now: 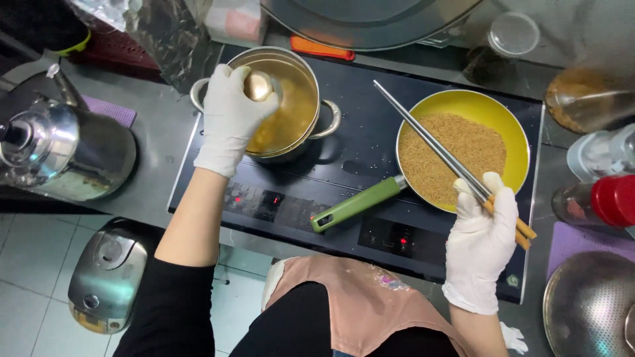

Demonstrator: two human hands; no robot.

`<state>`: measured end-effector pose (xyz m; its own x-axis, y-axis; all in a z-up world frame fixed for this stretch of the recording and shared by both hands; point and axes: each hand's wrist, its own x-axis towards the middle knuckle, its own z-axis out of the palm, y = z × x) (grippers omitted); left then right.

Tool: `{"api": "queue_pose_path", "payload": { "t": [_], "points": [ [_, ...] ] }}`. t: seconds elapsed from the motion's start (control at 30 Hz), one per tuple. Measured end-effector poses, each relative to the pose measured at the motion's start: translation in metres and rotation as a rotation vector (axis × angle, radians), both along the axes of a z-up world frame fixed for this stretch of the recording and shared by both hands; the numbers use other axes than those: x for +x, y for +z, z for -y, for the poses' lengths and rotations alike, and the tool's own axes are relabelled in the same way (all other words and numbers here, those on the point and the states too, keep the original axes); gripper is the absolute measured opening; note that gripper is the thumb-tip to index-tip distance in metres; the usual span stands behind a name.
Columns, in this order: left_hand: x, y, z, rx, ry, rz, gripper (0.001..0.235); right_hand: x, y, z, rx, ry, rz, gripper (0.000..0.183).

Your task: The person stirs a yellowish grain mixture in a yellow pan on an induction cooktop using chopsticks. They briefly lift the lid of a pot to the left to check the contents before returning to stir the grains in the pan.

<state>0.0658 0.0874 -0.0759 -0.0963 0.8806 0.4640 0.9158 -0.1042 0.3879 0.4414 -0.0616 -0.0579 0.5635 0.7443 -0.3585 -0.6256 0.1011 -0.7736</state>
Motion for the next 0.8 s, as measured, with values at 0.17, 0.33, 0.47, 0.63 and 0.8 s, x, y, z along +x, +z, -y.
{"api": "queue_pose_path", "payload": {
  "t": [0.17,0.33,0.47,0.63,0.8],
  "points": [
    [0.002,-0.010,-0.002,-0.046,-0.016,-0.008,0.037,0.016,-0.012,0.011,0.034,0.013,-0.070,0.034],
    [-0.003,-0.010,-0.002,-0.050,-0.028,-0.036,0.045,0.021,-0.010,0.017,0.036,-0.027,-0.169,0.035],
    [-0.014,-0.013,0.000,-0.119,-0.075,-0.035,0.054,0.016,-0.009,0.021,0.037,-0.020,-0.213,0.033],
    [-0.016,0.005,0.010,-0.014,-0.250,-0.207,0.049,0.002,0.004,0.031,0.064,-0.146,-0.286,0.028],
    [0.041,0.033,0.031,0.145,-0.540,0.178,0.053,0.021,-0.027,0.069,0.107,-0.285,-0.512,0.023]
  ]
}}
